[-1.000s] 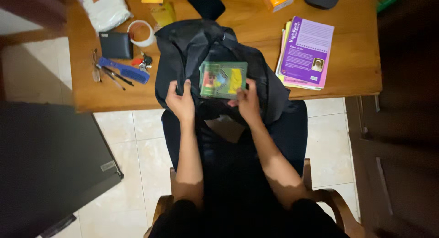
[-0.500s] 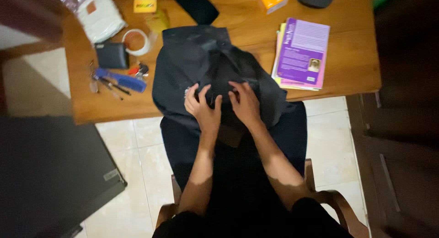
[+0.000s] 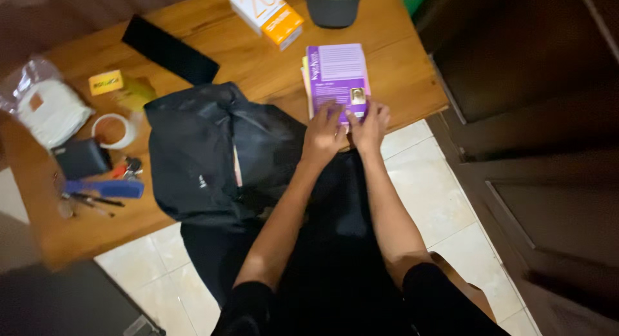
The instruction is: The person takes a black backpack from a wardrobe, sits at a wooden table, and opens it on their lap. They remove a wallet, glasses, a comb, pens, and keys and place them on the table, then take out books and notebooks one at a time and stack them on the table.
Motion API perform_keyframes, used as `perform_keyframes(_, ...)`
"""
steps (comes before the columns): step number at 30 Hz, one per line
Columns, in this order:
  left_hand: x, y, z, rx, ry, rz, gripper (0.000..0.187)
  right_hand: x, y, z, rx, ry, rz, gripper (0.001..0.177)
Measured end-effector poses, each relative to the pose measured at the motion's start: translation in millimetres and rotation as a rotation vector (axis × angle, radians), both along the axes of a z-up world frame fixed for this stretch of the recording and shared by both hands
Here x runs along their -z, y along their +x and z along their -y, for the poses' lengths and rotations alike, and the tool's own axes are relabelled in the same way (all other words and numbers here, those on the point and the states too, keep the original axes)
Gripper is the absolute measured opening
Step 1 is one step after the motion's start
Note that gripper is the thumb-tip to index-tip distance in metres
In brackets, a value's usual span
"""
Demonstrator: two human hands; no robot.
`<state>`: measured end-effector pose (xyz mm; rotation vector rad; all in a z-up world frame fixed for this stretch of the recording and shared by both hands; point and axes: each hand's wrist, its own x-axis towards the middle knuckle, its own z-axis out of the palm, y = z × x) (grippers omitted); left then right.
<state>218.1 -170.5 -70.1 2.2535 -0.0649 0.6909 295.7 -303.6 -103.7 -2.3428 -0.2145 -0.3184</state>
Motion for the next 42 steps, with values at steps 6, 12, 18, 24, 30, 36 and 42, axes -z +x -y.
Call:
perform_keyframes(6, 45, 33, 10, -0.006, 0.205, -0.058, 0.068, 13, 15, 3, 0.1, -0.061, -0.177, 0.066)
perform_keyframes(12, 38, 28, -8, 0.07, -0.267, -0.261, 0.059, -24, -6, -5, 0.021, -0.097, -0.132, 0.052)
perform_keyframes(18, 18, 9, -20, -0.002, -0.88, -0.049, 0.039, -56, -84, -48, -0.361, 0.059, 0.086, 0.057)
perform_keyframes(24, -23, -65, -93, -0.221, -0.696, -0.183, 0.022, -94, -99, -52, -0.793, 0.138, 0.019, 0.063)
perform_keyframes(30, -97, -147, -131, -0.179, -0.349, -0.693, 0.035, -111, -84, -56, -0.753, 0.282, -0.031, 0.069)
perform_keyframes(36, -101, -174, -139, -0.119, -0.546, -0.205, 0.03, -85, -94, -52, -0.908, 0.229, -0.476, 0.03)
perform_keyframes(42, -49, -199, -149, -0.883, 0.3, -0.267, 0.078, -59, -87, -50, -0.727, 0.39, -0.436, 0.027)
